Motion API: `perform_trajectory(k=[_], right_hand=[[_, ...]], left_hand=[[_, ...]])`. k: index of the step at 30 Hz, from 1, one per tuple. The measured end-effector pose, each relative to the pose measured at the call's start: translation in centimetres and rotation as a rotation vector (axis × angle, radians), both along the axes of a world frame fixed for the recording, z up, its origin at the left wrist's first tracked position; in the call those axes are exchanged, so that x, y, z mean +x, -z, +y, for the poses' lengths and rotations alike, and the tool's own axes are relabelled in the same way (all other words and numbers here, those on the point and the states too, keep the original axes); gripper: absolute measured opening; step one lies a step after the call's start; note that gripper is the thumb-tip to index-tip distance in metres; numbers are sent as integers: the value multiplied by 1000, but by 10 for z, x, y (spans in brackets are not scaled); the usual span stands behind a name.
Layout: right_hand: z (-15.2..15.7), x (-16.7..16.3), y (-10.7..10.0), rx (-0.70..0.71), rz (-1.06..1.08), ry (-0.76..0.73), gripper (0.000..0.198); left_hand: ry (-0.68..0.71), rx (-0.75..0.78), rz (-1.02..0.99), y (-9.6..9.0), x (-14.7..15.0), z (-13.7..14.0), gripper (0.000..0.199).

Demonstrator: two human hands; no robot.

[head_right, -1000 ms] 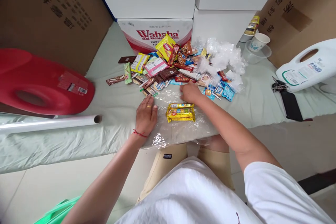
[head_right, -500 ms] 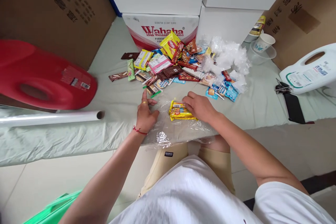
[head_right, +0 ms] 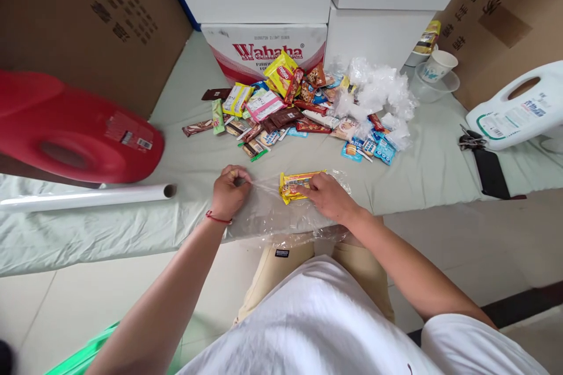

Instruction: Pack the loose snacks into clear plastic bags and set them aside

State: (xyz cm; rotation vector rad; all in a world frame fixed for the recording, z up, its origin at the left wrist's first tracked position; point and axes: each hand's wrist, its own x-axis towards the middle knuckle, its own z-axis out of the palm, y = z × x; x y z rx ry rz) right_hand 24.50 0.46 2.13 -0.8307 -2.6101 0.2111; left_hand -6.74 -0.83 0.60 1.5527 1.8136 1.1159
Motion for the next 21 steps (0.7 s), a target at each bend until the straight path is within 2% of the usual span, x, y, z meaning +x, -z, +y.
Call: perform_trajectory(k=[4, 6, 8, 10, 11, 14, 16, 17, 19, 21], right_hand=[[-5, -2, 6, -34, 7, 57, 43], [-6, -2, 7, -65, 20, 67, 45], [-6, 0, 9, -68, 33, 56, 46], [-6, 1, 10, -49, 42, 31, 47], [-6, 1, 12, -32, 47, 22, 46], [-5, 1, 17, 43, 61, 10, 41], [-3, 1, 21, 90, 72, 2, 37], [-3, 2, 22, 102, 80, -6, 36], [-2, 5, 20, 95, 108, -34, 36], [-7, 10, 14, 52, 158, -61, 39]], left_hand=[[-170, -34, 13, -6, -15, -11, 10], [-259, 69, 86, -18, -15, -18, 12], [-243, 262, 179, -39, -7, -21, 14], [-85, 448, 264, -63, 8, -21, 17], [43, 505, 296, -74, 18, -19, 20], [525, 507, 421, -90, 47, -9, 30], [788, 436, 518, -82, 62, -2, 35], [868, 403, 561, -73, 66, 0, 36], [916, 379, 626, -51, 69, 0, 36], [880, 414, 657, -30, 67, -4, 35]])
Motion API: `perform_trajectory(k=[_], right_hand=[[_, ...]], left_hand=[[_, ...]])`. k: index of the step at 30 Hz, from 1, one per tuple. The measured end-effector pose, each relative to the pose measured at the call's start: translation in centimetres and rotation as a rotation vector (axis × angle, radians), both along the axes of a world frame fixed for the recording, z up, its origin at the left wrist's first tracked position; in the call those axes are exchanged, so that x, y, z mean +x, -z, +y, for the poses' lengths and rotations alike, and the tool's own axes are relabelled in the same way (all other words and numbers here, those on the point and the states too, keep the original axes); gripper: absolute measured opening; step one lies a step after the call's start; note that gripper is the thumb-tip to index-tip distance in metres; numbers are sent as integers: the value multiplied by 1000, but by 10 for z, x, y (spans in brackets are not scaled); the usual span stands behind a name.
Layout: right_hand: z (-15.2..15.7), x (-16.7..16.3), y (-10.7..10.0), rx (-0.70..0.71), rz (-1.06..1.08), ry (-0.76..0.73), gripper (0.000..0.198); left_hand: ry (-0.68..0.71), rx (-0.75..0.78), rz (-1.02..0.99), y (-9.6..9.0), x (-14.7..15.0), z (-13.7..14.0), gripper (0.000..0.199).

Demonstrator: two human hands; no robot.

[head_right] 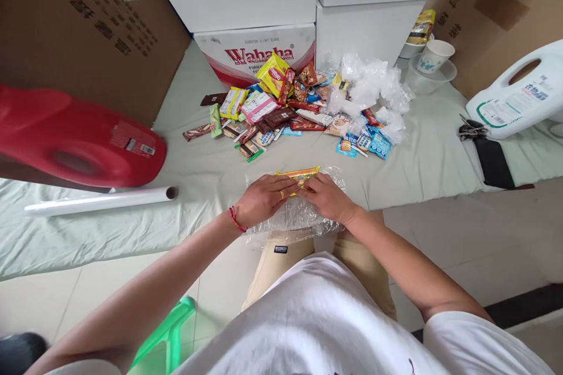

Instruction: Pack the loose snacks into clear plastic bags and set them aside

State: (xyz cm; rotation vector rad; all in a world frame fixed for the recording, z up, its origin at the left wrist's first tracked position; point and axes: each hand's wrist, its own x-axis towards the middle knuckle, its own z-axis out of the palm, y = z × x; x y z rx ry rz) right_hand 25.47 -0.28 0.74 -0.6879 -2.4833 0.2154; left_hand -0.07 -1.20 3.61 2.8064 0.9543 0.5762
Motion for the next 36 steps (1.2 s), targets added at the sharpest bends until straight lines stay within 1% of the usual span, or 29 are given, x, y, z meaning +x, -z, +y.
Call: perform_trajectory(k=[3, 5, 6, 7, 9, 11, 13, 15, 19, 20, 22, 24, 26, 29, 31, 33, 34, 36], right_hand=[[-23, 9, -11, -59, 84, 27, 40], [-47, 14, -12, -39, 84, 68, 50], [-58, 16, -9, -17, 57, 77, 54], [-69, 17, -5, 4, 19, 84, 53], [-84, 17, 6, 19, -56, 103, 41], [-88, 16, 13, -5, -80, 134, 35], [-81, 15, 8, -68, -41, 159, 27], [-66, 13, -7, -178, 53, 169, 20], [-22, 5, -45, -463, 247, 222, 22], [-10, 1, -51, -520, 260, 255, 21], [11, -8, -57, -593, 243, 335, 20], [28, -20, -57, -614, 166, 416, 20], [38, -33, -54, -591, 22, 498, 21], [42, -50, -50, -520, -207, 624, 25], [40, -58, -50, -494, -286, 675, 28], [38, -61, -50, -488, -314, 692, 28], [37, -62, -50, -485, -319, 693, 28], [36, -62, -49, -476, -322, 694, 27]], left_hand=[[-42, 77, -48, 19, -4, -8, 34], [-49, 92, -82, 24, -4, -11, 36], [-52, 88, -95, 24, -3, -12, 37], [-57, 74, -106, 25, -3, -13, 38], [-81, 21, -125, 23, 0, -13, 38], [-107, -46, -129, 18, 2, -13, 38], [-137, -100, -117, 10, 4, -13, 36], [-164, -138, -87, -1, 5, -12, 37], [-166, -216, -18, -22, 6, -3, 46], [-157, -239, -2, -25, 6, 0, 47], [-137, -284, 21, -28, 6, 7, 49], [-127, -330, 15, -28, 5, 13, 52], [-131, -389, -33, -26, 2, 18, 55], [-180, -494, -182, -24, -7, 17, 59], [-234, -531, -323, -24, -17, 8, 63], [-244, -502, -419, -24, -28, -9, 73], [-226, -454, -423, -23, -32, -19, 78], [-192, -309, -338, -18, -36, -40, 81]])
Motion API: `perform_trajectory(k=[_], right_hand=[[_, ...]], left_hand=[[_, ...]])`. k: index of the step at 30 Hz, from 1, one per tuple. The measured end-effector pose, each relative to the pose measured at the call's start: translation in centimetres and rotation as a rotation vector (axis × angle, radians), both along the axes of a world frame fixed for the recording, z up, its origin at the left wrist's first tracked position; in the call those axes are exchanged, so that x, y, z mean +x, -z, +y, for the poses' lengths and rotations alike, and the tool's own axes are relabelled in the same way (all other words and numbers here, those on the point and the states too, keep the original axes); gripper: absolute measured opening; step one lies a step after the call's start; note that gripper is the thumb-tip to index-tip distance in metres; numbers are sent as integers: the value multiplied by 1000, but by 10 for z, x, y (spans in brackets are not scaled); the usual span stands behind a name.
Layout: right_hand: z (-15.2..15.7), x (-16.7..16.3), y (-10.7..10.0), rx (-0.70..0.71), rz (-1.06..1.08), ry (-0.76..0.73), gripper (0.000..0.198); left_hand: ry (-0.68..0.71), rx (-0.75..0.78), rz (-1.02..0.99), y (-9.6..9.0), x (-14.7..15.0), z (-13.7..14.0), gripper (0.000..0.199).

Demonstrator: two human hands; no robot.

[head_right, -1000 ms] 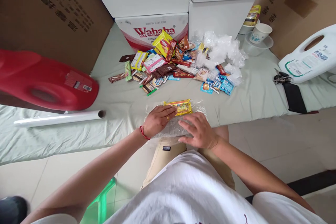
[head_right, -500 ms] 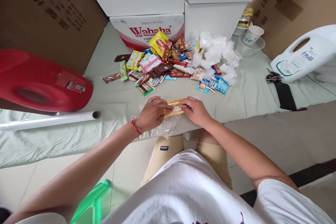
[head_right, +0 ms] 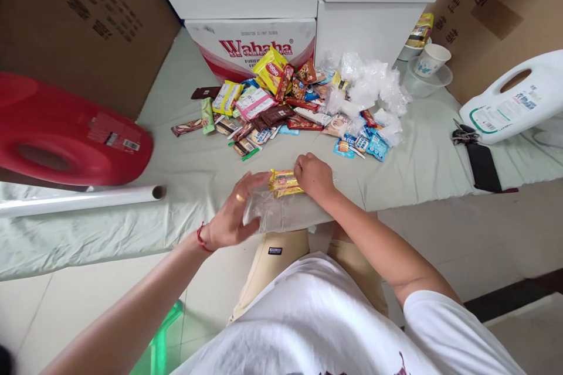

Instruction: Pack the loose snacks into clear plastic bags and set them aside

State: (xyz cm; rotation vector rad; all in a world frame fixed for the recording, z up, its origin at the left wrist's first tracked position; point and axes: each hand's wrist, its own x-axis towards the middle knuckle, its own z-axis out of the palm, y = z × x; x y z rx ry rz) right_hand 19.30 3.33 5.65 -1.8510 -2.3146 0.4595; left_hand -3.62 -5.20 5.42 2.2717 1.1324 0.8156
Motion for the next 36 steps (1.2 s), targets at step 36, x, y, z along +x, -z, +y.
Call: perform_trajectory(k=[36], right_hand=[[-26, 17, -26, 435, 40, -146, 31]], left_hand=[[-601, -44, 359, 43, 28, 41, 19]])
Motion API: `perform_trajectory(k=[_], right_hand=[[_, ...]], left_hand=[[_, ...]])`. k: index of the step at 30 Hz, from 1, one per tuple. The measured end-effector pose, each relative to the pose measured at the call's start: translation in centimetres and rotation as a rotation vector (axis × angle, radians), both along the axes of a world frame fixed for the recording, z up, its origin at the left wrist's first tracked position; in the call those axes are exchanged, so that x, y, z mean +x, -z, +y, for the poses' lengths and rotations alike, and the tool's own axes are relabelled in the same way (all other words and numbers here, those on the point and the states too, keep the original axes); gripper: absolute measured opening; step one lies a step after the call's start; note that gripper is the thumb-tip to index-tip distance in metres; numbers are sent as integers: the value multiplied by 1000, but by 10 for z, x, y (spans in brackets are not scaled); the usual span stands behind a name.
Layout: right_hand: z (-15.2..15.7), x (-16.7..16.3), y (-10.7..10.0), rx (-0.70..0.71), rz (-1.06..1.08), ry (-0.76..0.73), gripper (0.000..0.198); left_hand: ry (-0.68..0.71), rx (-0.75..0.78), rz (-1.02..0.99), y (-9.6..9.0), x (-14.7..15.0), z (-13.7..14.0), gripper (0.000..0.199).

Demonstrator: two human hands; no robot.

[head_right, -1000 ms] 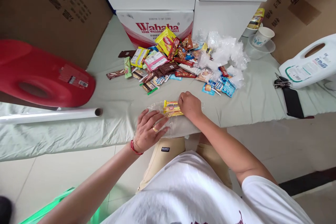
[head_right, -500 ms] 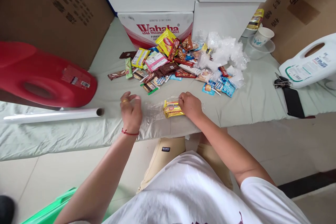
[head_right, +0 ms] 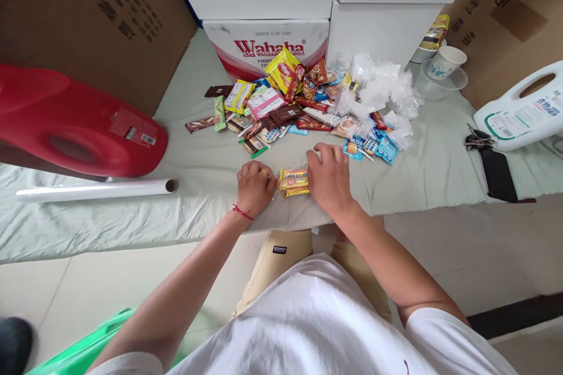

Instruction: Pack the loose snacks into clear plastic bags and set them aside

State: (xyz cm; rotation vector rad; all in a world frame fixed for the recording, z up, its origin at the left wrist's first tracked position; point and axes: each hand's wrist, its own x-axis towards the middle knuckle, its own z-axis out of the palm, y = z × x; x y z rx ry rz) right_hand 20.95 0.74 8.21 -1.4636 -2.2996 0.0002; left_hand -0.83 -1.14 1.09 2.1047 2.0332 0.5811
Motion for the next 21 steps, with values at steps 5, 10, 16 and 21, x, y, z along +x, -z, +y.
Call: perform_trajectory(k=[5, 10, 16, 21], right_hand=[[-23, -15, 1, -197, -93, -284, 35], [-12, -12, 17, -276, -186, -194, 45], [-1, -17, 15, -359, -170, -215, 40], [-1, -24, 17, -371, -115, -228, 37]], left_hand=[[11, -90, 76, -9, 4, -2, 27], [-180, -236, -141, -21, -6, 3, 22], [-333, -500, -1052, -46, 0, 29, 22], [-295, -469, -1050, -56, 37, 29, 7]])
